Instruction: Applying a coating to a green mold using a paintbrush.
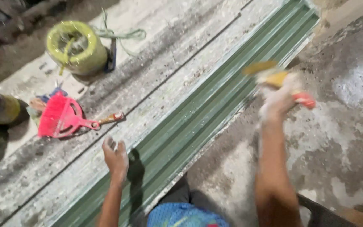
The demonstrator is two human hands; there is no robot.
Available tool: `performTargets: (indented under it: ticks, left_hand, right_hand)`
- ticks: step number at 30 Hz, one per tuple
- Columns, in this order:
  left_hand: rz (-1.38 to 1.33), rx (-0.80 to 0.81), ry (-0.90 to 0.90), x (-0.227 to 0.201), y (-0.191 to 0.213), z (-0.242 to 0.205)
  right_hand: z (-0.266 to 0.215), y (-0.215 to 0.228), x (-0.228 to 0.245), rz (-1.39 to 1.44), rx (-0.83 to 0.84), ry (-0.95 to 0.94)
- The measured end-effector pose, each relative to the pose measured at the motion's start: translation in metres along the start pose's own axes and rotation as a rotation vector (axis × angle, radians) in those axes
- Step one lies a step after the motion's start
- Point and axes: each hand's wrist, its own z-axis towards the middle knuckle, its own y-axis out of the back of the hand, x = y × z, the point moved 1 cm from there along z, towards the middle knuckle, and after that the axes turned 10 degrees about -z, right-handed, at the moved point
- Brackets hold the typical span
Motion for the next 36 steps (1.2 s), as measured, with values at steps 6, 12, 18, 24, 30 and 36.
performTargets:
  ticks: [6,12,18,24,30,36]
  left_hand:
    - [0.027,0.016,0.026,-0.035,-0.109,0.001]
    - [0.056,-0.042,0.066,-0.093,-0.181,0.008]
    - [0.070,-0.276,0.071,-0.088,-0.216,-0.008]
    - [0.041,-0.384,0.315,-0.078,-0.312,-0.038]
    - [0.039,-0.330,0.159,-0.092,-0.361,-0.036]
    - [0.081,-0.365,0.156,-0.081,-0.343,-0.045]
  right_hand:
    - [0.197,0.088,0.031,0.120,-0.386,0.730]
    - [0.233,-0.052,-0.071,0.178,-0.107,-0.515]
    - [0.414,-0.011,0.015,0.292,0.066,0.045]
    - [0.596,-0.012,-0.127,-0.028,-0.051,-0.162]
    - [0.569,-0.025,-0.102,0.262,0.070,-0.424]
    - [0.662,0.076,-0.021,0.261,0.173,-0.298]
